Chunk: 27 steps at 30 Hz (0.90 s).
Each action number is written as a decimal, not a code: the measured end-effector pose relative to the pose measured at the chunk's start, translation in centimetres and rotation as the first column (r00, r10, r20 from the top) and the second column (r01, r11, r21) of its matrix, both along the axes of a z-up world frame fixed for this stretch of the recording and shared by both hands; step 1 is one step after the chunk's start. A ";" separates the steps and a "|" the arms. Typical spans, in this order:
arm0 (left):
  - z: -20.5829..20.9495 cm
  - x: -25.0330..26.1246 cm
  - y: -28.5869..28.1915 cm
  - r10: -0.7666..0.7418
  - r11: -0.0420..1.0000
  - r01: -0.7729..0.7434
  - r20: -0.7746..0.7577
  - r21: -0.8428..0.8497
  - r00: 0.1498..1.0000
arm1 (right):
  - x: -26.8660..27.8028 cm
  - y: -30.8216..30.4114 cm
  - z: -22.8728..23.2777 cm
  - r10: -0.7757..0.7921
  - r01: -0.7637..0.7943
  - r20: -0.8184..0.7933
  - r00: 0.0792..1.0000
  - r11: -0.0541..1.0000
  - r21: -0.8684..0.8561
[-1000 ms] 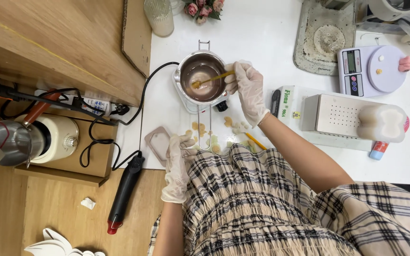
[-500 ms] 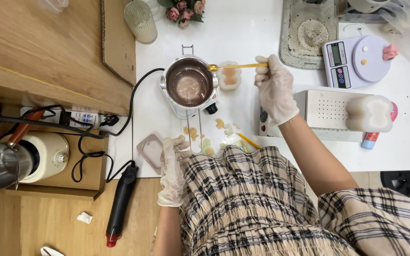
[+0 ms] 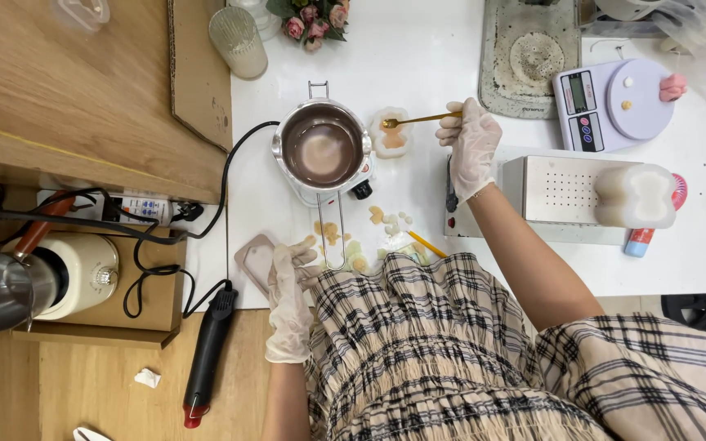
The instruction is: Adding and stirring solid fragrance or dye bits into a pot of melted wax.
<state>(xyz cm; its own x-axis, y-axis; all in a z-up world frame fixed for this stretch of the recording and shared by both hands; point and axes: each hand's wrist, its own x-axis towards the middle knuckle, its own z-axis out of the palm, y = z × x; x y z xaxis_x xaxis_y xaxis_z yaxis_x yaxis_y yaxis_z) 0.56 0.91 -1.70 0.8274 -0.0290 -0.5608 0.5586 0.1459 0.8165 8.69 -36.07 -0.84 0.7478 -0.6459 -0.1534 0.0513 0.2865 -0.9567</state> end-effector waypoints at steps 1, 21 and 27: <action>0.7 0.0 -0.2 0.001 1.000 -0.001 -0.001 0.002 1.000 | 0.2 0.1 -0.1 0.001 -0.001 -0.001 1.000 1.000 0.002; 0.0 1.2 0.1 -0.056 0.997 0.057 0.016 -0.052 0.998 | 0.9 2.1 3.0 0.025 -0.026 -0.013 1.000 0.994 -0.110; 2.3 2.7 0.5 -0.095 0.995 0.095 -0.016 -0.004 0.995 | -0.2 1.8 3.6 -0.042 0.047 0.064 0.997 0.995 -0.086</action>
<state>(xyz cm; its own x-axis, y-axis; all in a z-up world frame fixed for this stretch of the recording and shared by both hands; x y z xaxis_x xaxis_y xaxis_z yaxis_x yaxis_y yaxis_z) 3.25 1.43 0.64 0.8116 -0.1091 -0.5739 0.5832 0.0940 0.8069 8.50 -34.28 2.76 0.7245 -0.6876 -0.0487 0.1222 0.1977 -0.9726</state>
